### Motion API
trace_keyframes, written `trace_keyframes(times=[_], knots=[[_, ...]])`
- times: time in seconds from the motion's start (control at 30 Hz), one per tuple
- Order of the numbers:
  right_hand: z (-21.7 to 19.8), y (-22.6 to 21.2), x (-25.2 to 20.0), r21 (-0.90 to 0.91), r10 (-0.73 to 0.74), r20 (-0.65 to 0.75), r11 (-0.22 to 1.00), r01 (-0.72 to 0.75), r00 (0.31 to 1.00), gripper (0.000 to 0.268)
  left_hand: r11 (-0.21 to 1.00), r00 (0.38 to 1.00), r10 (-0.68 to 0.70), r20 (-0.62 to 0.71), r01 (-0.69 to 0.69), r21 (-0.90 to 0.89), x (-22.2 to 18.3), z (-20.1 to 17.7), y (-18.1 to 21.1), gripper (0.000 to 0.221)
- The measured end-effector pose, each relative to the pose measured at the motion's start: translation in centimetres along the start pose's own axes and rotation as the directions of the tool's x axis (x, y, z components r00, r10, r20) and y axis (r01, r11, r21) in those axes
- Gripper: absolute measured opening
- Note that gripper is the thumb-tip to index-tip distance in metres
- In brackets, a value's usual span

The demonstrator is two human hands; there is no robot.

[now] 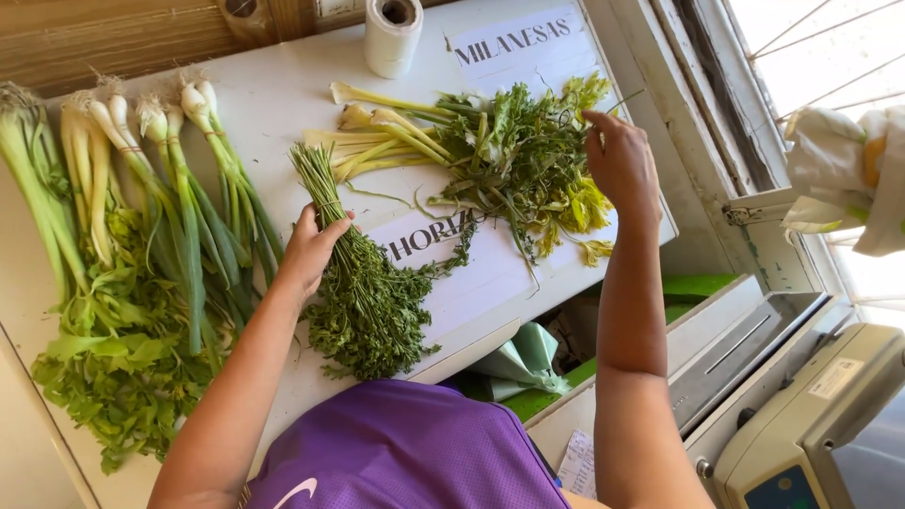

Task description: Sorting, cleaning, and bundling various green herbs such as green onions and parsley on a preparation counter.

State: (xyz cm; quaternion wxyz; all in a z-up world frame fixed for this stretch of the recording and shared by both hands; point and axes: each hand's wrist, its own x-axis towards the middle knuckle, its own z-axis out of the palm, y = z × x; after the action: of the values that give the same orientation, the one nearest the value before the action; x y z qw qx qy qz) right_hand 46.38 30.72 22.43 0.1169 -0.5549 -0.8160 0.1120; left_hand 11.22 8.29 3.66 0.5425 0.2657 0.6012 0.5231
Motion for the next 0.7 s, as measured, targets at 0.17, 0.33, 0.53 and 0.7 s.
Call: trace_keyframes(times=[0.17,0.33,0.53,0.7], knots=[[0.3,0.1,0.2,-0.037,-0.183,-0.299,0.983,0.18,0.937,0.035,0.965,0.995,0.02,0.095,0.006,-0.263,-2.0,0.3,2.2,0.037],[1.1,-3.3,-2.2,0.077,-0.137,-0.52,0.975,0.207,0.843,0.023,0.898,0.989,-0.029,0.144,0.089,-0.431,-4.7,0.3,5.5,0.03],[7.6,-10.2,-5.6,0.748,-0.312,0.185,0.659,0.072,0.932,0.023,0.789,0.966,0.126,0.226,0.04,-0.613,-6.3,-0.6,7.6,0.034],[8.6,-16.8,-10.0,0.728,-0.533,-0.047,0.56,0.394,0.845,0.018,0.819,0.981,0.158,0.114,-0.066,-0.57,-7.7,-0.8,10.4,0.033]])
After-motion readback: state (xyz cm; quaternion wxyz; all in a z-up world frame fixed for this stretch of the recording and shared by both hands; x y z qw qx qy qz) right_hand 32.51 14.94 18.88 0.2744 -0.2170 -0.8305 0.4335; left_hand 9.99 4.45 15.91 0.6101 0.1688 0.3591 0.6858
